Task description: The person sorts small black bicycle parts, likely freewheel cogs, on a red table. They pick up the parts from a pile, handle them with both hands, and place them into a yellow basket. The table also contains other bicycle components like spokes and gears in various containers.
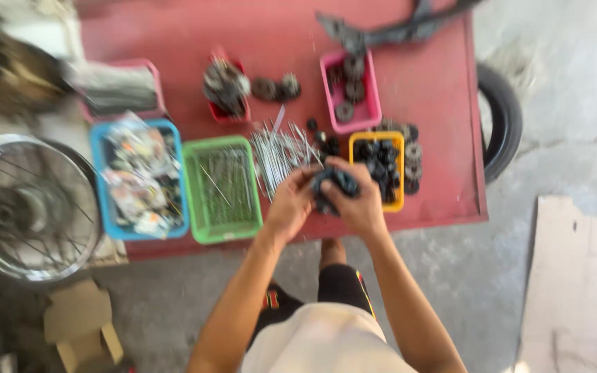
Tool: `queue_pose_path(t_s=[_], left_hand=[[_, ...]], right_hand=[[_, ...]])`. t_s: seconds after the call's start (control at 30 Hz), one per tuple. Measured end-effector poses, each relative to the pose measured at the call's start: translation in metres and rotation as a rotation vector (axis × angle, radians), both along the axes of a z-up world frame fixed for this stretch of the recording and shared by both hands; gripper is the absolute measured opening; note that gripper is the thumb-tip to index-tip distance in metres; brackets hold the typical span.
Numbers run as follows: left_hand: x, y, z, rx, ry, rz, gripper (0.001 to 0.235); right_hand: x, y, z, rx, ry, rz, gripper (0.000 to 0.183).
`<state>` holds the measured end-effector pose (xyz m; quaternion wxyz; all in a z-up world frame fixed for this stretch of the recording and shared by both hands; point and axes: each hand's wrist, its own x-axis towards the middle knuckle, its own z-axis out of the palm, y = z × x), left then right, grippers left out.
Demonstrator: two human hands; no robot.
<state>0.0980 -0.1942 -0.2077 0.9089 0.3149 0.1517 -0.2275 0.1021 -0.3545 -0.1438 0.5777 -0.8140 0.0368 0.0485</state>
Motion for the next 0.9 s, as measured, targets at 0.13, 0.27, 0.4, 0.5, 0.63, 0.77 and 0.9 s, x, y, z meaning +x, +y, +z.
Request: queue_pose_path(t_s=[0.13, 0.27, 0.4, 0.5, 0.63, 0.77, 0.9], left_hand=[[-0.021, 0.040, 0.047, 0.009, -0.111, 0.023, 0.028], [-0.047, 0.081, 0.068, 0.208, -0.059, 0.013, 0.011], [-0.072, 0.117, 0.062, 0.306, -0.162, 0.030, 0.008], [-0.079, 0.142, 0.058, 0.304, -0.110, 0.007, 0.010], [-0.075, 0.172, 0.051, 0.330, -0.171, -0.051, 0.009], [-0.069, 0.178, 0.053, 0.307, -0.168, -0.016, 0.017], [-0.059, 0.169, 0.037, 0.303, -0.087, -0.021, 0.020]], right_hand=[[-0.015, 0.036, 0.042, 0.107, -0.168, 0.104, 0.037], [-0.038, 0.078, 0.075, 0.086, -0.163, 0.210, 0.040], [-0.069, 0.121, 0.064, 0.043, -0.001, 0.116, 0.039], [-0.082, 0.144, 0.055, 0.123, -0.033, 0.111, 0.035], [-0.085, 0.172, 0.070, 0.113, 0.023, 0.048, 0.036], [-0.082, 0.180, 0.086, 0.173, 0.156, 0.020, 0.044], [-0.069, 0.163, 0.070, 0.253, -0.050, 0.169, 0.040]])
